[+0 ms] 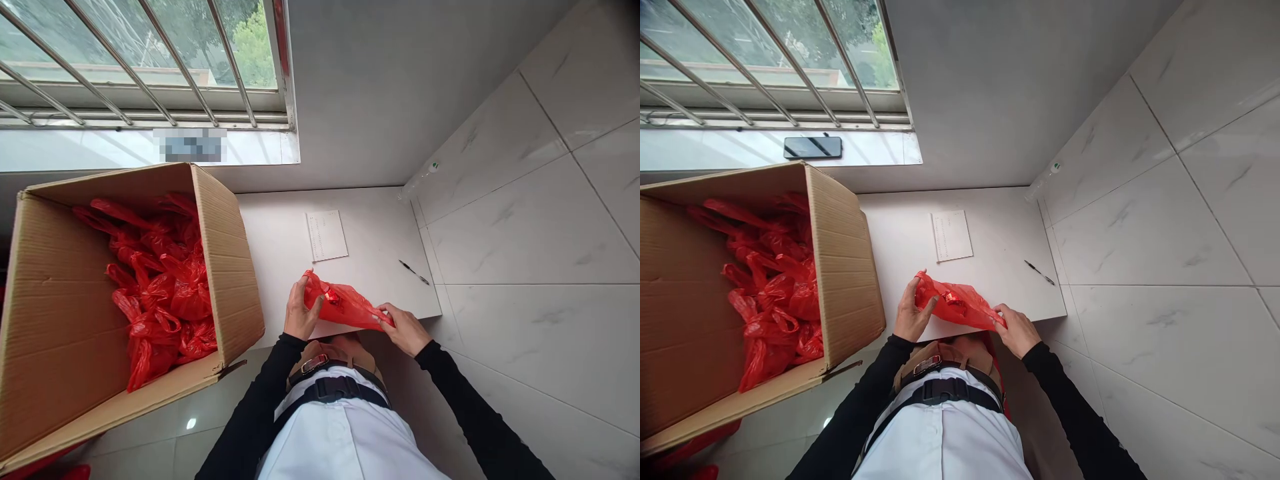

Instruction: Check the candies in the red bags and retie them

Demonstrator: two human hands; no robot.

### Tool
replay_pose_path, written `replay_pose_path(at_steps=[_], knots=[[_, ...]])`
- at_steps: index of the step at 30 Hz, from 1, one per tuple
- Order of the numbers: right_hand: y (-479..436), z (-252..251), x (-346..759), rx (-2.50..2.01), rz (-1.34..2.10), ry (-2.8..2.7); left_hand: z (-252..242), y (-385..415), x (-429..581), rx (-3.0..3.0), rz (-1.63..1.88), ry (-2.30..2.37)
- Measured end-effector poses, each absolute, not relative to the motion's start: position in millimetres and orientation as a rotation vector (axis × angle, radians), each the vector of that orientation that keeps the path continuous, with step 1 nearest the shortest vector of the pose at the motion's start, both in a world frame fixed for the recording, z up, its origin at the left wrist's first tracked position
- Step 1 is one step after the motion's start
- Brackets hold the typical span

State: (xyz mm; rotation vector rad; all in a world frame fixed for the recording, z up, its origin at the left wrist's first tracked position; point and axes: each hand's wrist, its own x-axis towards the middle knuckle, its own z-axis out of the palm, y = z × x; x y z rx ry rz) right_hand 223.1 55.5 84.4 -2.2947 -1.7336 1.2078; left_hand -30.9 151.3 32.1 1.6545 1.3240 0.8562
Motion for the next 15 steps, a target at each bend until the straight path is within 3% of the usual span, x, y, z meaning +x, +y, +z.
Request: replay_pose_path(at_steps=[7, 15], knots=[[84, 126, 207, -1.941, 0.972, -1.629, 41, 160, -23, 1.635, 0.802, 1.280], [87, 126, 199, -1.871, 0.880, -1.593, 51, 166, -12, 1.531, 0.873, 1.212]])
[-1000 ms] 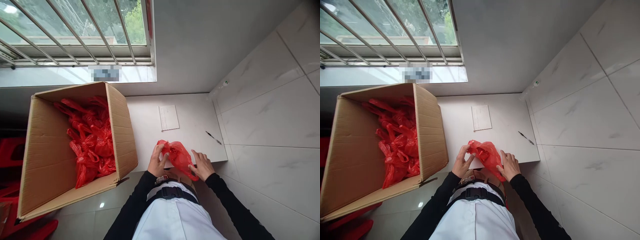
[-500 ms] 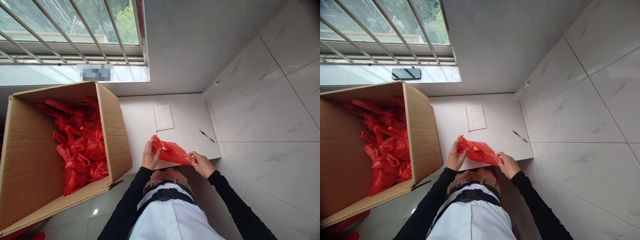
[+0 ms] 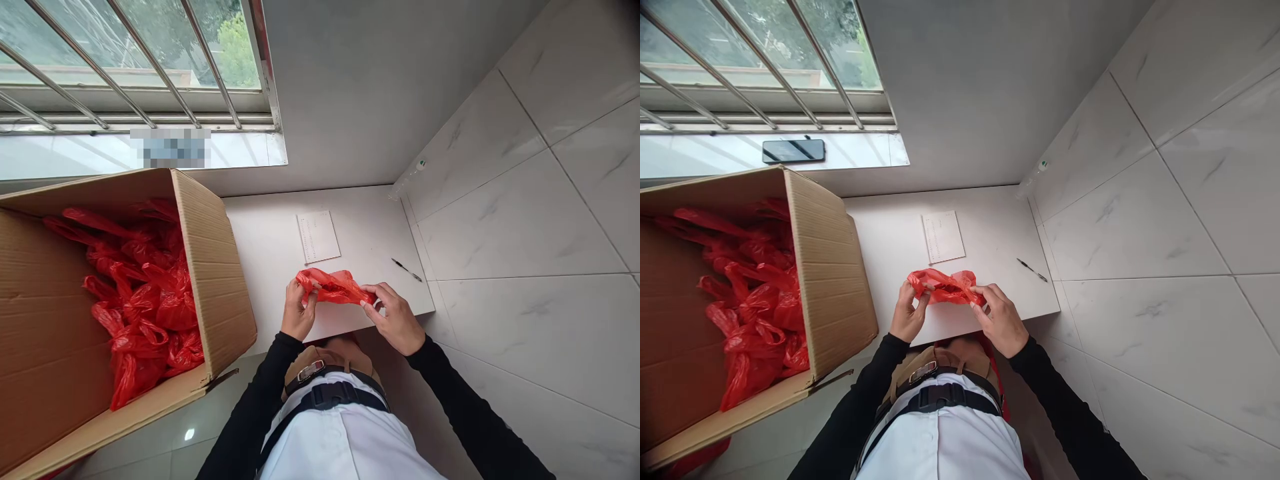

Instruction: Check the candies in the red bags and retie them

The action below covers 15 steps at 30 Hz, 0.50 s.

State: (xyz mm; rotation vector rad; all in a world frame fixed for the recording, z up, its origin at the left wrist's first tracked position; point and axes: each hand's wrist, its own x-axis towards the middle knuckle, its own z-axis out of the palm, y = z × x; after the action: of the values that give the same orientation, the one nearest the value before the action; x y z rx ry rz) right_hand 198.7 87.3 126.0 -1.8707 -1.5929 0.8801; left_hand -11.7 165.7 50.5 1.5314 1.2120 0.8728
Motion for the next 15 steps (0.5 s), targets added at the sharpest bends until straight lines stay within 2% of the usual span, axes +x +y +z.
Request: replay_pose_path(at_steps=[15], knots=[[127, 127, 186, -1.765, 0.805, -1.854, 50, 191, 17, 1.000, 0.624, 0.993]])
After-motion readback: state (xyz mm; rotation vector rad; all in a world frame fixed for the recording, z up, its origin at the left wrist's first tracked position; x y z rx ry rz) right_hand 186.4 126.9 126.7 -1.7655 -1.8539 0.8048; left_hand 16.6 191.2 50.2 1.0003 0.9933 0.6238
